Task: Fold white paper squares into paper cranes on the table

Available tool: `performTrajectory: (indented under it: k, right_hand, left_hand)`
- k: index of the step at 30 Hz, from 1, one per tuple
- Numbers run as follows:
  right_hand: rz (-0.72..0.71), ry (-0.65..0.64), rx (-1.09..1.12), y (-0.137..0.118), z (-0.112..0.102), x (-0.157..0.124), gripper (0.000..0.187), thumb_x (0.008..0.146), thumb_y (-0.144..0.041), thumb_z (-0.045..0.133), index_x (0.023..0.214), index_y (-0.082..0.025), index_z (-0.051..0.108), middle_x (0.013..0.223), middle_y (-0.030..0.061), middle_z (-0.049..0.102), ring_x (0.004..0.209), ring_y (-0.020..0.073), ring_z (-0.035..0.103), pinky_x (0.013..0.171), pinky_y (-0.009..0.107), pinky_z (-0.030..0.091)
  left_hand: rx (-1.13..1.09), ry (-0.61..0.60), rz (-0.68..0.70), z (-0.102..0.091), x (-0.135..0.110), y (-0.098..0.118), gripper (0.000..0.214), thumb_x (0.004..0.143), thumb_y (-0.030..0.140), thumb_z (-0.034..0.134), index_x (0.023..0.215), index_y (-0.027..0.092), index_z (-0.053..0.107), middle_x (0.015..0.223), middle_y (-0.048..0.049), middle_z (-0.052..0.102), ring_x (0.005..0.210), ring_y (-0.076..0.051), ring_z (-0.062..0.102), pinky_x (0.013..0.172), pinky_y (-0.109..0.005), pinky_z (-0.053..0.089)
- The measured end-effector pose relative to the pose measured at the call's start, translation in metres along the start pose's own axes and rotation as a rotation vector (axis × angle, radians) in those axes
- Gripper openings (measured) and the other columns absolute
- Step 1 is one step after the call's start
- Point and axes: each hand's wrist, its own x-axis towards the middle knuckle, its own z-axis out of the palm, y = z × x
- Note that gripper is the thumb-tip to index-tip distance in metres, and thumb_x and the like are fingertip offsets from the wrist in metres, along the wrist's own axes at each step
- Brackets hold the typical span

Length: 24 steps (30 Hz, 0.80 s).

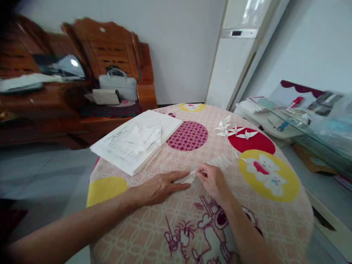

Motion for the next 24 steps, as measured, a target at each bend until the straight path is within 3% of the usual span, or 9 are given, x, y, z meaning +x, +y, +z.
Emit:
performTrajectory:
  k: [6,24]
  right_hand:
    - [-0.023,0.065,-0.037,0.001,-0.007,-0.004,0.01,0.076,-0.023,0.059,0.067,-0.018,0.059,0.055,-0.0021,0.057,0.053,0.0126,0.052,0.049,0.021,0.035]
    - [0.029,0.063,-0.247,-0.005,0.008,-0.002,0.011,0.078,-0.023,0.06,0.073,-0.019,0.069,0.063,0.0033,0.069,0.059,0.0174,0.062,0.057,0.025,0.039]
  left_hand:
    - [-0.018,0.01,-0.013,0.002,-0.002,0.001,0.058,0.086,0.007,0.047,0.14,0.029,0.043,0.154,-0.0096,0.03,0.134,-0.025,0.042,0.107,-0.038,0.041]
    - [-0.049,0.05,-0.009,0.003,-0.003,0.001,0.057,0.087,0.006,0.045,0.14,0.028,0.044,0.154,-0.0095,0.03,0.134,-0.026,0.041,0.108,-0.037,0.04]
